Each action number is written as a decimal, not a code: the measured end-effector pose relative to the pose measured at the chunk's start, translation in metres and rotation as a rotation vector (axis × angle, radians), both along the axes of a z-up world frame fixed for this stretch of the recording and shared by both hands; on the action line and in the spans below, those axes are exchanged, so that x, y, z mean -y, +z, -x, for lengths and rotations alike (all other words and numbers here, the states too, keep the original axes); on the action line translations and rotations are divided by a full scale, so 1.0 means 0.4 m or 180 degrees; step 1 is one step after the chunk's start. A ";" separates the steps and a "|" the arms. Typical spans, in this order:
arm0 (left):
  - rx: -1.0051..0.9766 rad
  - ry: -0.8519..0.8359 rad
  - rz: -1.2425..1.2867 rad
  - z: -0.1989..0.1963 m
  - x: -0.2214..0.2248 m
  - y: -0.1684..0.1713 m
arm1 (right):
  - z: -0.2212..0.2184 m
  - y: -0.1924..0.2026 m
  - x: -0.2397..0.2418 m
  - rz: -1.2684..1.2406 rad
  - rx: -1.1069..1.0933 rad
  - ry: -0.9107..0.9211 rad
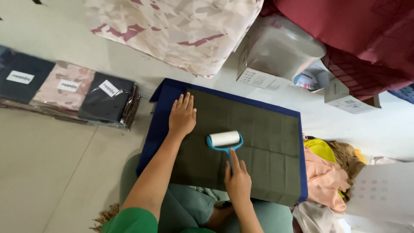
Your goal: The person uses a lint roller to clean an olive-colored garment, folds it, and places it into a plastic packaging bag.
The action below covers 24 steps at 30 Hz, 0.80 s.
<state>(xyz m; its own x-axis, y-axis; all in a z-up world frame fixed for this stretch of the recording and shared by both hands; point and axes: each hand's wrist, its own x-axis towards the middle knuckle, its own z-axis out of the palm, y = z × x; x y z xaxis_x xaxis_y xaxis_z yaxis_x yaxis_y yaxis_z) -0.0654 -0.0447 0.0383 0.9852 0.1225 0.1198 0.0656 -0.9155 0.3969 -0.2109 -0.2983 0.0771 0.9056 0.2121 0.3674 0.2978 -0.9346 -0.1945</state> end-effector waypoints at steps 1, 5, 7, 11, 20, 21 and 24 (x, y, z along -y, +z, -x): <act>-0.0031 0.0011 0.0020 0.001 0.002 0.003 | 0.006 0.012 0.004 -0.0018 -0.0074 -0.0082; -0.0031 -0.0020 0.0117 0.006 -0.002 0.011 | -0.107 0.018 -0.018 0.0068 0.0032 -0.0322; 0.0061 -0.0009 0.0111 -0.004 -0.001 -0.018 | -0.216 0.012 -0.052 -0.0033 0.0045 -0.0337; 0.0241 0.0020 0.0105 -0.016 -0.004 -0.052 | -0.417 -0.048 -0.090 -0.0111 -0.0061 -0.0470; -0.0062 -0.0011 0.0042 -0.004 -0.006 0.008 | -0.093 0.026 0.010 0.0040 -0.0046 -0.0339; -0.0074 -0.0033 0.0045 -0.006 -0.005 -0.007 | -0.051 0.004 0.044 0.0043 -0.0058 -0.0361; 0.0136 -0.0110 -0.0108 -0.016 -0.011 -0.023 | 0.023 -0.038 0.119 -0.0478 -0.0446 -0.0214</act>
